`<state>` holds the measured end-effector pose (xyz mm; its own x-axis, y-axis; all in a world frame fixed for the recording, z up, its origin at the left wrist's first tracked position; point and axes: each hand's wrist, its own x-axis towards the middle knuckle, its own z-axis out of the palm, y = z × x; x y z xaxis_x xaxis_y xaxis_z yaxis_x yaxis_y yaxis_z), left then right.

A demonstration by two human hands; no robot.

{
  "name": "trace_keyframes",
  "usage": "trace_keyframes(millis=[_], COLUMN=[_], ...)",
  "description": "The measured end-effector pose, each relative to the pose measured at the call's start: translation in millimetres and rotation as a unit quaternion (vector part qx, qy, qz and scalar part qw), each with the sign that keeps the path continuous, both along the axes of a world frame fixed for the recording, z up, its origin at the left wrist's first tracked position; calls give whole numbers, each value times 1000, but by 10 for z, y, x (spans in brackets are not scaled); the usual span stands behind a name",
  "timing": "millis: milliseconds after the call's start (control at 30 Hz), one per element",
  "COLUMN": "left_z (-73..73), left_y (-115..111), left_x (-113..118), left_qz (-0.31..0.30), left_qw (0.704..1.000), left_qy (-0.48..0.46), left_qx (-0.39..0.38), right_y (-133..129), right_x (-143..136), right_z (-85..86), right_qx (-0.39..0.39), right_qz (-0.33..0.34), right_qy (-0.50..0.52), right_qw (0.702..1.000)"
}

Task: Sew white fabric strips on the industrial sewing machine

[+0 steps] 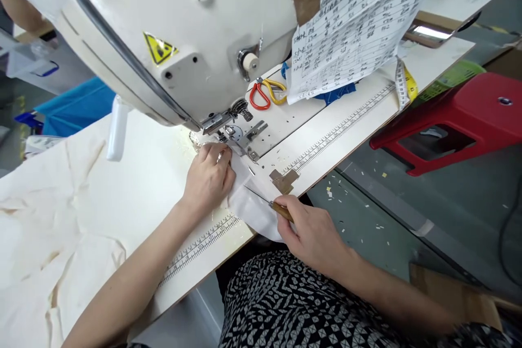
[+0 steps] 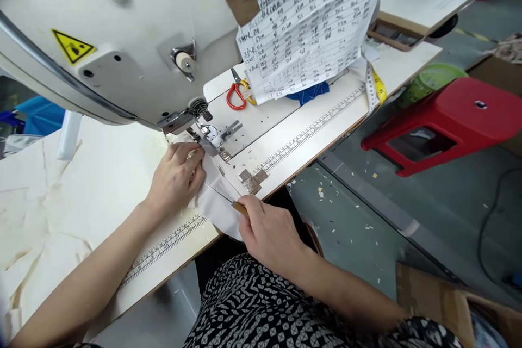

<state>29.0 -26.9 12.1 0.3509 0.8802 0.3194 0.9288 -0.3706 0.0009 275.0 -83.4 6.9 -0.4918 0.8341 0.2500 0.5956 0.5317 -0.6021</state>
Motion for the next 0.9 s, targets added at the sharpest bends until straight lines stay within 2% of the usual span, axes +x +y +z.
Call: trace_keyframes(millis=[200,500,733,900], left_z=[-59,-20,-65,-46], left_y=[-124,-124,-130,-159], left_x=[27,22,-4,55], left_qz=[-12,-4,1,15], left_qw=[1000,1000,1000,999], left_qy=[-10,13,-18,-11], left_qx=[16,26,-7,-31], right_y=[65,84,152,180], right_x=[27,12,-54,-71], right_z=[21,13,65,80], right_qx=[36,87,86,90], right_qz=[40,47,43,45], right_qy=[-25,-43,-75,-89], right_qw=[998,994,992,991])
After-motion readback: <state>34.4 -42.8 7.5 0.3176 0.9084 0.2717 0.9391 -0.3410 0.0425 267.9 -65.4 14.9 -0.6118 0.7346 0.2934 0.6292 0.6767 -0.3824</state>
